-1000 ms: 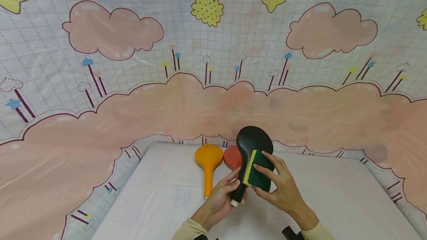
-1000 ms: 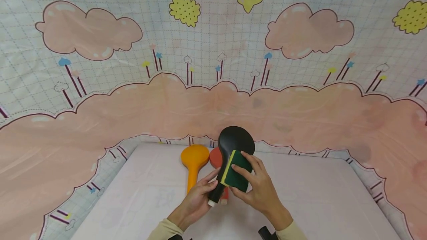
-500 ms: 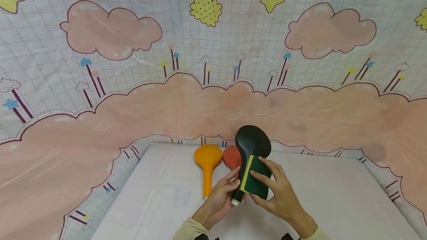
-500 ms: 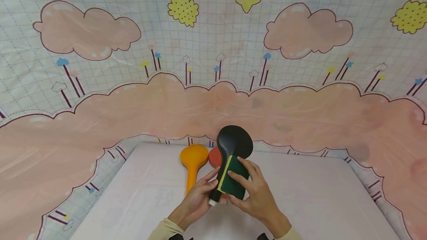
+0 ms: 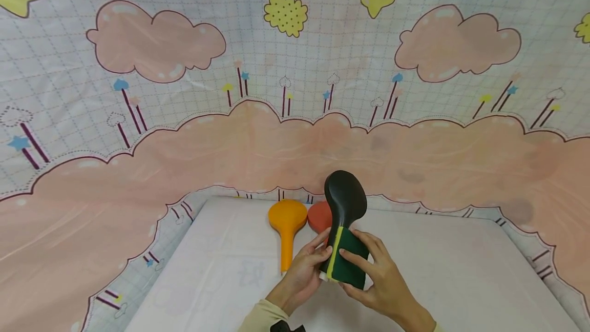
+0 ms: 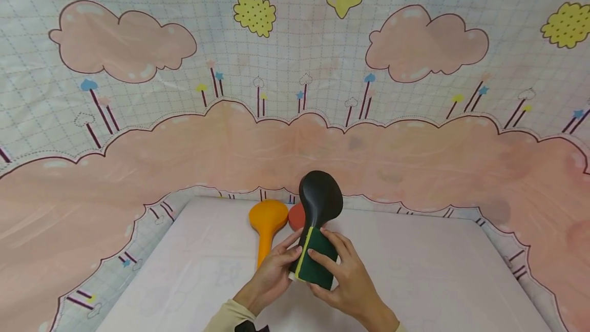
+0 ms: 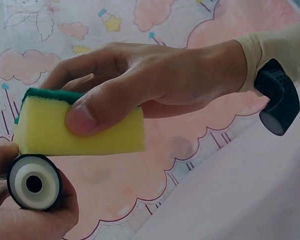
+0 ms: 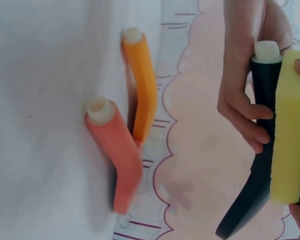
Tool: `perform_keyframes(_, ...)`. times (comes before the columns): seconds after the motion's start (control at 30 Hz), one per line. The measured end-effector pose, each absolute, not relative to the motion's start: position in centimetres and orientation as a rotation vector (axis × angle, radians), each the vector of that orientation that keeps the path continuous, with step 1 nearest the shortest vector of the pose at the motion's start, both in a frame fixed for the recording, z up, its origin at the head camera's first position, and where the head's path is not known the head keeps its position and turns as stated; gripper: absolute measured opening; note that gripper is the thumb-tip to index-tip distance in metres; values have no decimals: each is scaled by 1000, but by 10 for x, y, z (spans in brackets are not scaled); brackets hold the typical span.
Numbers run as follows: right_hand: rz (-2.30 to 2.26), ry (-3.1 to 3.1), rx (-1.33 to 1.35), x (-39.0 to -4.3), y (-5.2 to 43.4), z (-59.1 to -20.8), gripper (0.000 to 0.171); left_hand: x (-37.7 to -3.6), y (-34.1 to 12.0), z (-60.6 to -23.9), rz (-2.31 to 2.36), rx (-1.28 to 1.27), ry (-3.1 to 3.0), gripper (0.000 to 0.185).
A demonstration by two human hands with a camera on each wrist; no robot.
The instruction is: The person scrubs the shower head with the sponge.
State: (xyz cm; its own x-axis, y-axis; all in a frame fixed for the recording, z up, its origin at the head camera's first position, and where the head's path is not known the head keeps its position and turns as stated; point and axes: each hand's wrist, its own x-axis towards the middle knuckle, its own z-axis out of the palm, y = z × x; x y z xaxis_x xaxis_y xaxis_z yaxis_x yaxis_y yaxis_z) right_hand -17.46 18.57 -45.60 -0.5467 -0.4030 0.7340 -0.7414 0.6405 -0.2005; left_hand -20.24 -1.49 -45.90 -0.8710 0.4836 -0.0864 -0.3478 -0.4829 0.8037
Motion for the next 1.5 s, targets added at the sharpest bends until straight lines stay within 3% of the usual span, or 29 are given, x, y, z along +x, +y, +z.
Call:
perform_keyframes(0.57, 648, -2248, 830, -187, 196, -445, 50, -197, -20, -457, 2281, 190, 1253, 54)
perform_keyframes(0.77, 676, -2259, 794, -191, 202, -440, 58, -193, -23, -455, 2257, 210, 1244, 54)
perform_keyframes(1.0, 658, -2216, 776, -189, 199, -443, 65, -191, -23, -455, 2260, 208, 1236, 54)
perform_keyframes(1.5, 668, -2270, 787, -175, 187, -452, 59, -196, -23, -456, 2285, 239, 1216, 52)
